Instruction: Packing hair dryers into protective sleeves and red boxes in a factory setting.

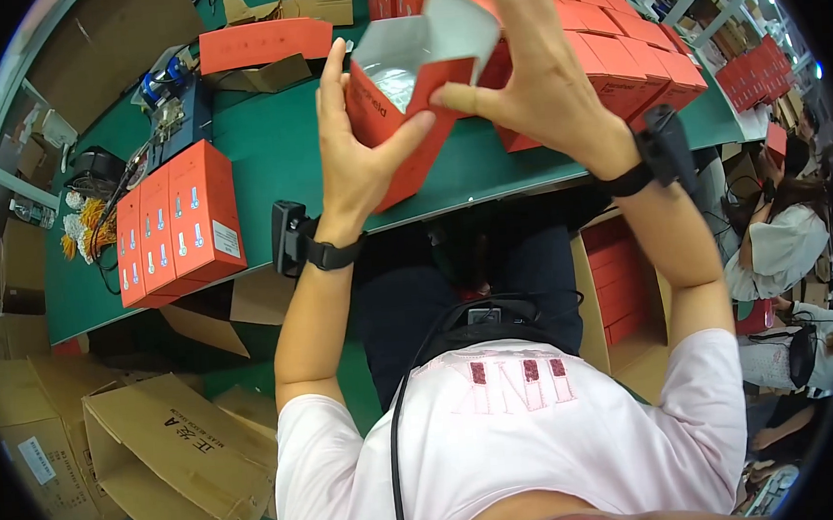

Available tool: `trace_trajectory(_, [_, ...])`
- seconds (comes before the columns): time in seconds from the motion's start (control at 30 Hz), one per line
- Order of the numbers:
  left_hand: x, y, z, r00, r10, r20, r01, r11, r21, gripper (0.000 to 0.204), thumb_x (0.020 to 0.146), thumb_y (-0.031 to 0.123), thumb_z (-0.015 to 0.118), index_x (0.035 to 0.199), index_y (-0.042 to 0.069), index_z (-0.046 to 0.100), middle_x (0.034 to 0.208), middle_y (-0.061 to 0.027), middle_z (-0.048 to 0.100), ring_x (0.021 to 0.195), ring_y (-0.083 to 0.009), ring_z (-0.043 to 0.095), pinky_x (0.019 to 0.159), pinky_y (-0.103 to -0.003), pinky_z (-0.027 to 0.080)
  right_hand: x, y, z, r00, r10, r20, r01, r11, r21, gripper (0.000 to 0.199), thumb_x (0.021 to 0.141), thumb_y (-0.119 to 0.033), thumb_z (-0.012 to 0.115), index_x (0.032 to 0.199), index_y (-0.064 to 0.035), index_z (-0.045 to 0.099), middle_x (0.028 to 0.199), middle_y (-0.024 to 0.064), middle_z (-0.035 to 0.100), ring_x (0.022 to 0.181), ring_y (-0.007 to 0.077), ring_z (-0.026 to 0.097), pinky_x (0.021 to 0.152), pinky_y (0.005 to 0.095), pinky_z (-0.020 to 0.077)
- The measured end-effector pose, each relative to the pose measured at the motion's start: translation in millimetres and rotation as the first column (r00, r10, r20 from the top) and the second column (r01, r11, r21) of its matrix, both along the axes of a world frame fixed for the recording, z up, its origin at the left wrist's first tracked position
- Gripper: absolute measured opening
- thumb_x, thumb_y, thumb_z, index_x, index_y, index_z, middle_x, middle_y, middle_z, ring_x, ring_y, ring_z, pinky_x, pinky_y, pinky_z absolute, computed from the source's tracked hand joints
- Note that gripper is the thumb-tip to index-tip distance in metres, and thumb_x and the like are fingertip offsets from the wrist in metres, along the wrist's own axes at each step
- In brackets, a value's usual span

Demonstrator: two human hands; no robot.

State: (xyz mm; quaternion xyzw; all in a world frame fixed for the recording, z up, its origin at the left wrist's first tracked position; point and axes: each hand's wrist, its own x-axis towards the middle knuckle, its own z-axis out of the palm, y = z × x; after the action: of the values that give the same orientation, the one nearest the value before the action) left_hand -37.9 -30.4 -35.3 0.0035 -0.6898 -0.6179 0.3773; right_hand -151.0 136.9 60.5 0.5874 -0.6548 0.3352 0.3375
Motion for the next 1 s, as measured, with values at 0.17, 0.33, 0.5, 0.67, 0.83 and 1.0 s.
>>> trace_trajectory(0.17, [-4,-3,-4,0.986,0.138,-0.095,-0.149,0.982,-0.119,0.078,0.068,0.017,0.088,0.135,0.005,0.050,0.126,-0.0125,0.049,0.119,-0.0268,0.053,0.099,-0.038,0.049,17,-40,-44,0.679,0.195,0.707,-0.100,0.980,-0.174,0.104,0.073,-0.024,0.089,0.152,0.0056,0.029,0.140,0.0236,0.052,0.128,0.0336,0.056,0.104,0.0384,0.0470])
trace_trajectory(0.33, [9,9,-7,0.917,0.317,-0.242,-0.398,0.764,-0.508,0.074,0.062,0.018,0.088,0.126,0.004,0.055,0.134,-0.0160,0.052,0.121,-0.0336,0.054,0.095,-0.042,0.049,18,-39,-43,0.875,0.263,0.407,-0.276,0.961,-0.027,0.065,0.083,-0.018,0.081,0.143,-0.0087,0.056,0.137,0.0139,0.061,0.129,0.0277,0.056,0.107,0.0397,0.0449])
trace_trajectory(0.5, [10,23,-13,0.916,0.365,-0.165,-0.399,0.866,-0.300,0.088,0.065,0.021,0.091,0.138,0.000,0.046,0.129,-0.0180,0.056,0.116,-0.0324,0.058,0.095,-0.041,0.051,39,-25,-41,0.918,0.129,0.374,-0.196,0.969,0.148,0.044,0.087,-0.019,0.075,0.129,-0.0094,0.069,0.133,0.0187,0.062,0.124,0.0330,0.059,0.104,0.0423,0.0474])
trace_trajectory(0.67, [7,26,-22,0.901,0.416,-0.125,-0.435,0.855,-0.284,0.101,0.065,0.022,0.093,0.145,-0.004,0.036,0.129,-0.0209,0.056,0.116,-0.0332,0.060,0.098,-0.040,0.050,41,-28,-47,0.973,0.042,0.228,-0.080,0.984,0.160,0.037,0.089,-0.015,0.070,0.126,-0.0108,0.070,0.130,0.0221,0.061,0.126,0.0362,0.056,0.106,0.0445,0.0466])
trace_trajectory(0.83, [7,19,-40,0.956,0.292,-0.042,-0.292,0.956,-0.008,0.081,0.080,0.019,0.084,0.142,-0.002,0.036,0.132,-0.0181,0.051,0.124,-0.0281,0.052,0.104,-0.039,0.043,59,-27,-46,0.992,-0.003,0.130,-0.022,0.982,0.189,0.049,0.083,-0.029,0.074,0.129,-0.0158,0.065,0.129,0.0207,0.060,0.127,0.0420,0.053,0.103,0.0494,0.0468])
trace_trajectory(1.0, [8,20,-53,0.927,0.374,0.030,-0.361,0.911,-0.199,0.080,0.082,0.017,0.083,0.142,-0.001,0.034,0.134,-0.0168,0.050,0.125,-0.0268,0.051,0.105,-0.039,0.040,58,-44,-60,0.985,-0.167,0.053,0.159,0.979,0.130,0.045,0.081,-0.029,0.071,0.125,-0.0177,0.066,0.124,0.0181,0.059,0.123,0.0382,0.054,0.098,0.0550,0.0450])
